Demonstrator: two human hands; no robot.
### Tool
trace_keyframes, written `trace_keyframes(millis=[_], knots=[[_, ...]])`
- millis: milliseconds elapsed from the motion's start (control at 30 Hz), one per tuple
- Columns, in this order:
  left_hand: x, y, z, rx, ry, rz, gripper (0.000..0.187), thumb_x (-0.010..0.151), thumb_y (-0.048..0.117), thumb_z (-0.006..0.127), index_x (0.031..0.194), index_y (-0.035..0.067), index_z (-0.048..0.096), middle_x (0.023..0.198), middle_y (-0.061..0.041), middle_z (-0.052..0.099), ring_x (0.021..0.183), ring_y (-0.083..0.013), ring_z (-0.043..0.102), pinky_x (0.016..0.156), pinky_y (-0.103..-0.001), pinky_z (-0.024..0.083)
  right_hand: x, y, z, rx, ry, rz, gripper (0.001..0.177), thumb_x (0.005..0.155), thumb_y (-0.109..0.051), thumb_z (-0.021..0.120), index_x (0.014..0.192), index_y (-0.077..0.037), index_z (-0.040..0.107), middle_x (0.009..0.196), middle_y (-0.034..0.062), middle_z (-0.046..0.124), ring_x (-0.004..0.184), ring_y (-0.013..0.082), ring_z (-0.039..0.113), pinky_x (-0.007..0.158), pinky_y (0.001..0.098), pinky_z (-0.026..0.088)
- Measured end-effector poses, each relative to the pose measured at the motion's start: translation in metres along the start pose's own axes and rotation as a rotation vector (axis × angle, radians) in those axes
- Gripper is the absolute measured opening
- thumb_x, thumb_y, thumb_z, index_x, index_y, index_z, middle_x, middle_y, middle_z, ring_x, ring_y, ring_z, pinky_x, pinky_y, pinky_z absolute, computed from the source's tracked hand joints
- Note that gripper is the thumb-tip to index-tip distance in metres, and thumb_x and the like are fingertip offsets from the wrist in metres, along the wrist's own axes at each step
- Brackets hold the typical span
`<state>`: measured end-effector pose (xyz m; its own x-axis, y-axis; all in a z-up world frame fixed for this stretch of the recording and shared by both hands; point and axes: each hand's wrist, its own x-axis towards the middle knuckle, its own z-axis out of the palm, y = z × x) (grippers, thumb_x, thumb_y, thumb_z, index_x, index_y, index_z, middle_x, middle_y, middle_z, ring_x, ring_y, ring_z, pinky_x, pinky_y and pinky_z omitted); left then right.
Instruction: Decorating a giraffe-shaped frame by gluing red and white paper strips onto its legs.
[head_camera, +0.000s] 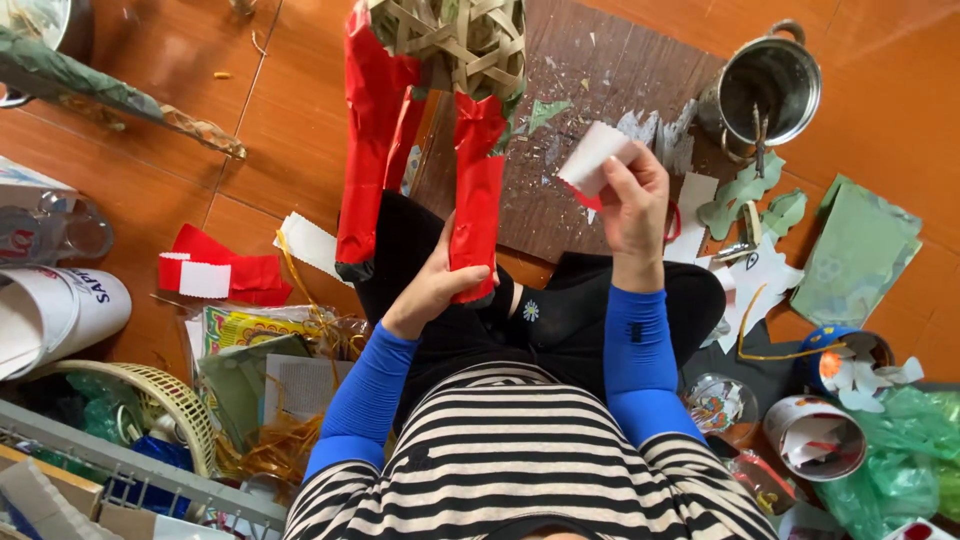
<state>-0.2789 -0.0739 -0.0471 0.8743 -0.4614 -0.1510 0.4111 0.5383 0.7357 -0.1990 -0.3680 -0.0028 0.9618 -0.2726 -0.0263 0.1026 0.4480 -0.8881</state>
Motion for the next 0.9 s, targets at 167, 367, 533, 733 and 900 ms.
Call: trace_keyframes(millis=[167,367,533,733,900], knots=[[0.009,-0.044,-0.063,0.035,-0.105,-0.093,0.085,0.111,0.074,0.034,0.177,0.021,0.022,0.157,-0.016,0.057,0.146,-0.0252,0.053,0.126,-0.044,0.038,0.012,0.015,0.026,-0.051,-0.003,0.081,0.006,0.098,-0.006,0.074,0.099,-0.010,0.069,0.088,0.0045,0.070,0.085,0.0216,0.080,0.077,0.0425,0.071],[0.097,0.007,0.017,-0.567,-0.163,-0.178,0.097,0.104,0.065,0.059,0.172,0.001,0.034,0.130,-0.019,0.067,0.124,-0.0318,0.060,0.120,-0.040,0.042,0.000,0.047,0.077,-0.039,-0.010,0.111,0.014,0.100,-0.006,0.073,0.114,-0.007,0.069,0.099,0.0029,0.068,0.090,0.0160,0.072,0.077,0.0420,0.066],[0.166,-0.015,-0.011,-0.097,0.261,0.137,0.081,0.114,0.055,0.055,0.175,0.008,0.031,0.170,-0.019,0.034,0.163,-0.0375,0.025,0.136,-0.046,0.014,-0.004,0.025,0.050,-0.140,-0.025,0.114,0.010,0.102,-0.010,0.067,0.112,-0.009,0.068,0.099,0.0080,0.071,0.087,0.0207,0.074,0.066,0.0375,0.067],[0.190,-0.057,-0.086,-0.292,0.512,0.248,0.068,0.110,0.040,0.073,0.163,0.004,0.051,0.164,-0.024,0.048,0.154,-0.0437,0.041,0.130,-0.062,0.024,0.010,-0.034,0.043,-0.360,-0.183,-0.019,0.007,0.105,-0.013,0.065,0.107,-0.007,0.067,0.093,0.0149,0.073,0.077,0.0254,0.078,0.050,0.0314,0.064],[0.100,0.095,0.084,0.098,0.679,0.087,0.089,0.100,0.056,0.072,0.150,-0.015,0.052,0.153,-0.041,0.053,0.152,-0.0464,0.047,0.132,-0.056,0.025,0.021,-0.062,0.089,-0.549,-0.325,-0.064,0.015,0.101,-0.017,0.069,0.092,-0.007,0.061,0.081,0.0080,0.059,0.072,0.0187,0.067,0.047,0.0280,0.054]])
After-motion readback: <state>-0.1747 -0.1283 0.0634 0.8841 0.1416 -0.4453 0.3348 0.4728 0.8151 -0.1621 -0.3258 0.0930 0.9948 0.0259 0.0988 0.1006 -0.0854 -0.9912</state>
